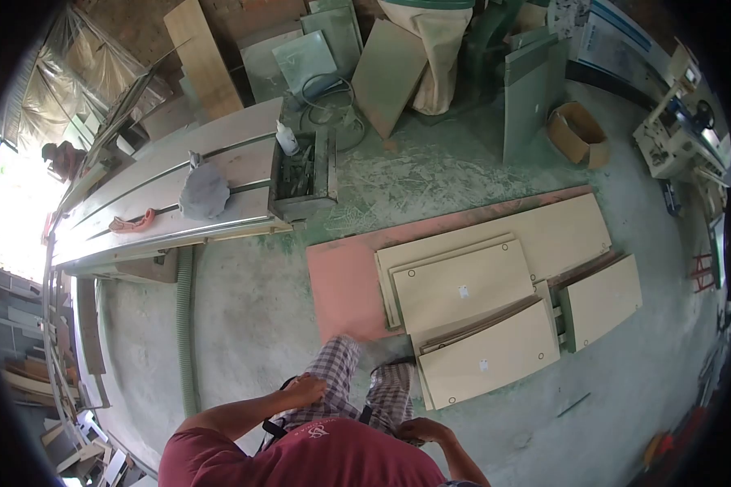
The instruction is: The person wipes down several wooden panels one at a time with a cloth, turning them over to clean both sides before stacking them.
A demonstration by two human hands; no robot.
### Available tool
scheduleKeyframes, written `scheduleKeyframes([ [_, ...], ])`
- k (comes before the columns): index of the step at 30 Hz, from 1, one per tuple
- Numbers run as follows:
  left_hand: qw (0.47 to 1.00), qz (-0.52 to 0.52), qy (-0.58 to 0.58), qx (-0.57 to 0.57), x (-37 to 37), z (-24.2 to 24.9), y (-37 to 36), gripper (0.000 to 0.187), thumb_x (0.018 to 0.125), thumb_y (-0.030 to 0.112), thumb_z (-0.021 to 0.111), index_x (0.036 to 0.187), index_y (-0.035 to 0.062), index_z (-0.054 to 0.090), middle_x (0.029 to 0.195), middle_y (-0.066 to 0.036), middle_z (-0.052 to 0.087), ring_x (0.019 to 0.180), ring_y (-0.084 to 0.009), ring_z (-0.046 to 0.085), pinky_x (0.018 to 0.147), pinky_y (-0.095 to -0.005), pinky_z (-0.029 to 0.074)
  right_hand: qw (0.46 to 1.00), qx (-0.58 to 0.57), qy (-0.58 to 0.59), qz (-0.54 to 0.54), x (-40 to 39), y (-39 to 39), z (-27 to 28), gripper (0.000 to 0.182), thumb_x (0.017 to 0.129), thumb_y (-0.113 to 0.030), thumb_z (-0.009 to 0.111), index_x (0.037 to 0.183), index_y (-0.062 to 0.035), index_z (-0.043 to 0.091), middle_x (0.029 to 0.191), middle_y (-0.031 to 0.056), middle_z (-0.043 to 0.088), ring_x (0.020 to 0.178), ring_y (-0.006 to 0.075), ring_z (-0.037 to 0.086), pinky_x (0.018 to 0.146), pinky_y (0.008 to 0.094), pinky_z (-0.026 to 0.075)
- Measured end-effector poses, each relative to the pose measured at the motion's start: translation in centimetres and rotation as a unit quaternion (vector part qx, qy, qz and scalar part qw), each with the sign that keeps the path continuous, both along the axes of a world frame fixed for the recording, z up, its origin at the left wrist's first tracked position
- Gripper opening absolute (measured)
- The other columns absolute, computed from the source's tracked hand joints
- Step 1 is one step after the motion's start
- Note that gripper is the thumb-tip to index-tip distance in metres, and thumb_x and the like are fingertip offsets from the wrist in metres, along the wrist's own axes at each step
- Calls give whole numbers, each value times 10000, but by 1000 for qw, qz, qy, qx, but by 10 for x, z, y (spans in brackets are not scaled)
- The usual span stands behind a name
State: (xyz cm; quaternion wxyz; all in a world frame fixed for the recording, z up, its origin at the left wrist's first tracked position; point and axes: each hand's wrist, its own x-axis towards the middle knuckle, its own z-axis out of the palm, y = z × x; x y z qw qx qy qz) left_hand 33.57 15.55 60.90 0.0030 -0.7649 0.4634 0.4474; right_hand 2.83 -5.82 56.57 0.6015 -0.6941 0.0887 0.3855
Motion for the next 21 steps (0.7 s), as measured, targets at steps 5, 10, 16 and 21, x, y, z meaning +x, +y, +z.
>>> scheduleKeyframes([
  [5, 963, 45, 237, 116, 39, 22, -9, 209, 801, 264, 506, 854, 68, 556, 783, -93, 599, 729, -210, 570, 654, -358, 439, 994, 31, 104, 28, 28, -15, 39, 358, 821, -397, 505, 1059, -148, 600, 981, 67, 636, 856, 216, 608, 708, 330, 475],
  [10, 894, -88, 365, 242, 87, -30, -23, 231, 797, 279, 562, 842, 54, 592, 770, -30, 588, 701, -116, 516, 633, -290, 424, 955, 201, 191, -108, 3, 7, -17, 387, 808, -367, 562, 1117, -135, 581, 984, 75, 633, 867, 189, 584, 719, 320, 471],
  [16, 932, 88, 322, 137, 123, -206, -145, 185, 854, 213, 521, 903, 38, 559, 767, -38, 588, 724, -113, 551, 649, -295, 456, 842, 193, 290, -411, 4, -87, -134, 273, 855, -286, 497, 1024, -105, 614, 824, -2, 609, 700, 95, 534, 597, 257, 437],
  [21, 992, -54, 38, -111, 148, -347, -253, 190, 833, 193, 520, 961, 56, 550, 878, -143, 600, 822, -282, 589, 726, -362, 454, 621, 22, 94, -778, 2, -199, -299, 270, 888, -297, 465, 888, -53, 582, 760, 39, 584, 686, 142, 587, 627, 287, 497],
])
